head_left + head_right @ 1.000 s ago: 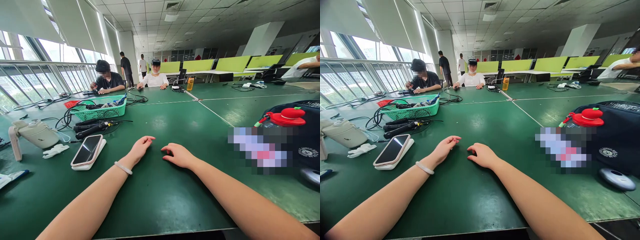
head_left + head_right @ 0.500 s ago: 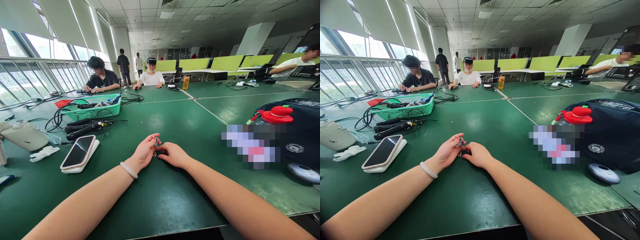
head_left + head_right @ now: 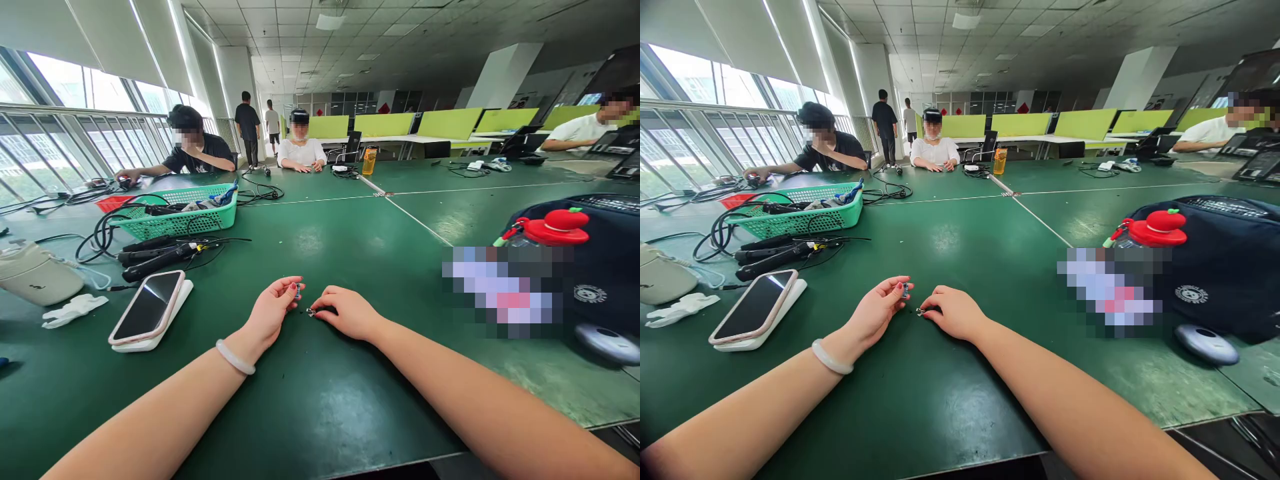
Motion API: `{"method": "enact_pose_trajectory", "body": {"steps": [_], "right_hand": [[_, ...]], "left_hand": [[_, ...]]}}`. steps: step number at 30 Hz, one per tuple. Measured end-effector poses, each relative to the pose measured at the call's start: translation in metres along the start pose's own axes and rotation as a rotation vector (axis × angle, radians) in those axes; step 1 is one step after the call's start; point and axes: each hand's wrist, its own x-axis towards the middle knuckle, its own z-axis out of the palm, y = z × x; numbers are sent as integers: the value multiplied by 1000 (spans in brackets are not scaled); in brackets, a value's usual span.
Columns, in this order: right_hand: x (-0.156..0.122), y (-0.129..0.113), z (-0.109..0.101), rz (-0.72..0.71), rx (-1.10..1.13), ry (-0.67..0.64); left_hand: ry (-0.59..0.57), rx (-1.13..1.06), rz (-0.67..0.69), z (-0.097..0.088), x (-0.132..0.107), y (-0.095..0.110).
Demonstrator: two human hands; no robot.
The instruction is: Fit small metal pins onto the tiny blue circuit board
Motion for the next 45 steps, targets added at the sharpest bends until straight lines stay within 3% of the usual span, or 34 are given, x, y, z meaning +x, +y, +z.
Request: {"method": "enact_pose_trajectory", "body": {"steps": [10, 17, 27, 41, 45], "right_hand": [[5, 1, -4, 27, 175, 24], [6, -2, -5, 123, 340, 137], [10, -1, -4, 231, 383, 176], [9, 0, -1, 239, 410, 215], [8, -1, -1, 219, 387, 230]], "left_hand": [[102, 216, 17, 15, 4, -8], [-22, 345, 132, 16, 2, -10], [-125, 389, 127, 9, 0, -10], [-157, 611, 300, 6, -5, -7], [-154, 623, 282, 5, -6, -7]]}}
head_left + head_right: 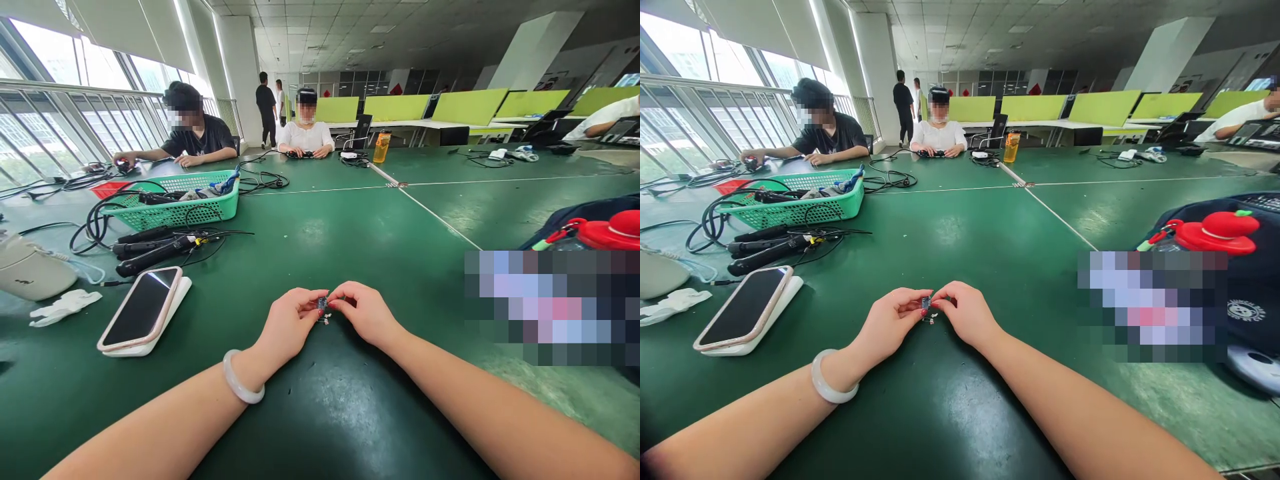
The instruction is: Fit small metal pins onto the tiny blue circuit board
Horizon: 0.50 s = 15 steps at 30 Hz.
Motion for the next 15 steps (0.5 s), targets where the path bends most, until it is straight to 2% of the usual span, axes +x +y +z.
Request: {"method": "enact_pose_trajectory", "body": {"steps": [5, 15], "right_hand": [[0, 2, 1, -10, -14, 18], [-1, 0, 0, 15, 30, 34]], "left_hand": [[-1, -39, -71, 1, -1, 5], [-31, -125, -119, 2, -2, 11]]}}
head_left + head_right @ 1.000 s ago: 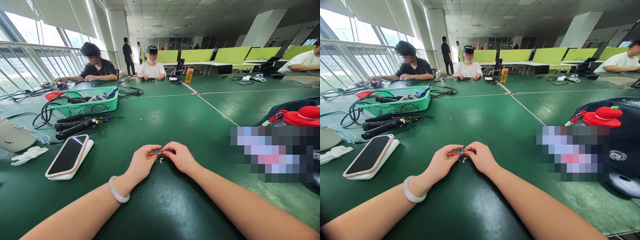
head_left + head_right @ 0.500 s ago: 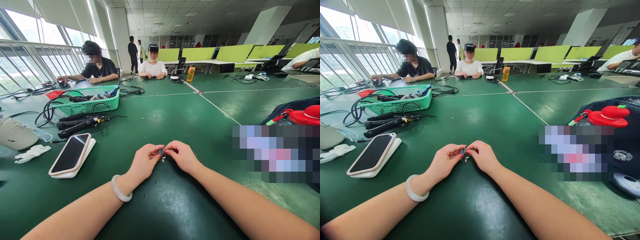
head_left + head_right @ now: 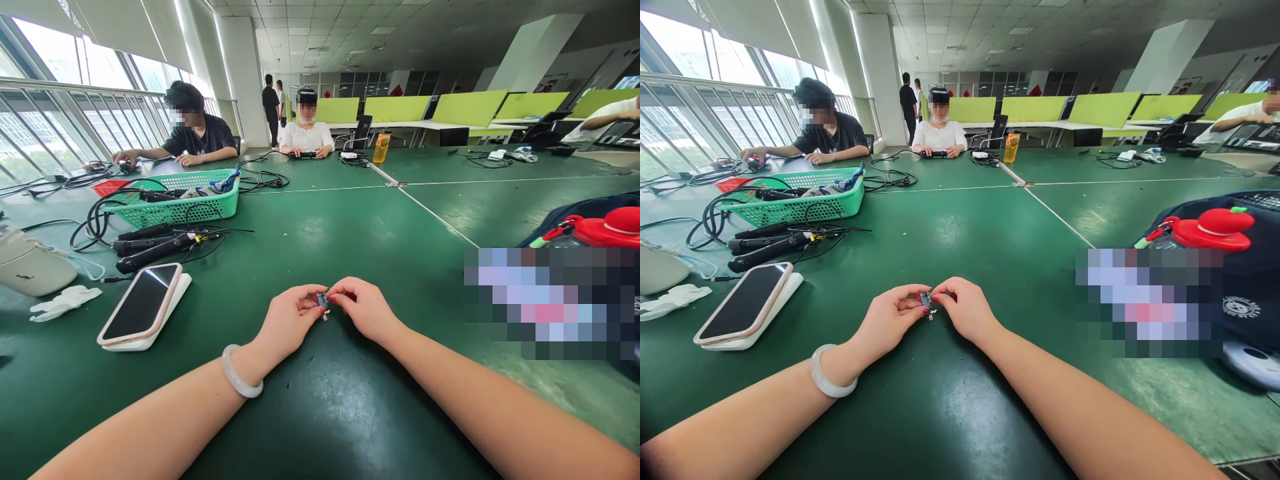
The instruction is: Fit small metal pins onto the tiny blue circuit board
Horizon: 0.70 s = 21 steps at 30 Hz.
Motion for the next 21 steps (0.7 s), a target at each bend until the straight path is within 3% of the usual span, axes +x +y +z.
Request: {"method": "enact_pose_trajectory", "body": {"steps": [21], "right_hand": [[0, -4, -3, -47, -90, -26]], "left_hand": [[-53, 41, 39, -1, -2, 1]]}}
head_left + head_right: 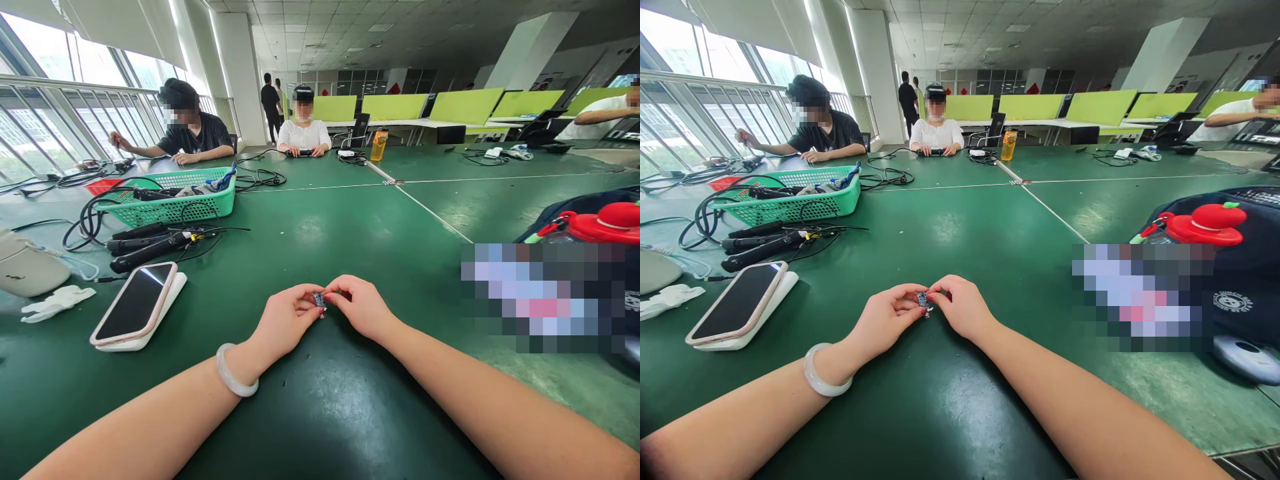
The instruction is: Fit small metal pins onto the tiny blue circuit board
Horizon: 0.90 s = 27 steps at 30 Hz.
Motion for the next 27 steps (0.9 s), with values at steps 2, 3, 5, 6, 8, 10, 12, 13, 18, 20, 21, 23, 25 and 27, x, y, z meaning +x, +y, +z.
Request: {"method": "enact_pose_trajectory", "body": {"steps": [2, 3, 5, 6, 8, 10, 12, 13, 18, 20, 21, 23, 25, 27], "right_hand": [[0, 0, 0, -7, -3, -10], [0, 1, 0, -12, -6, -16], [1, 1, 0, -22, -13, -23], [1, 1, -1, -25, -14, -24], [0, 0, -1, -24, -14, -17], [0, 0, -2, -18, -12, -9], [0, -1, -3, -7, -9, -4], [0, -2, -3, -1, -8, -1], [0, -2, -2, -2, -7, 2], [0, -2, -1, -7, -7, 0], [0, -2, -1, -8, -8, 0], [0, -1, -2, -8, -11, 1], [0, 0, -2, -7, -13, 1], [0, 1, -2, -9, -14, -5]], "left_hand": [[-3, 7, 6, 0, 0, -1], [-2, 8, 8, 0, 0, -1], [0, 6, 13, 0, 0, -2], [1, 3, 15, 0, 0, -2], [2, -1, 15, 1, -1, -2], [8, 1, 5, 1, -1, -1], [18, 8, -9, 2, -1, 1], [22, 11, -14, 2, -1, 1], [25, 37, 6, 0, -1, 2], [24, 55, 26, -1, -1, 2], [23, 62, 35, -1, -1, 2], [22, 73, 48, -1, -1, 1], [23, 88, 58, -1, 0, 1], [27, 106, 69, -1, 0, 1]]}}
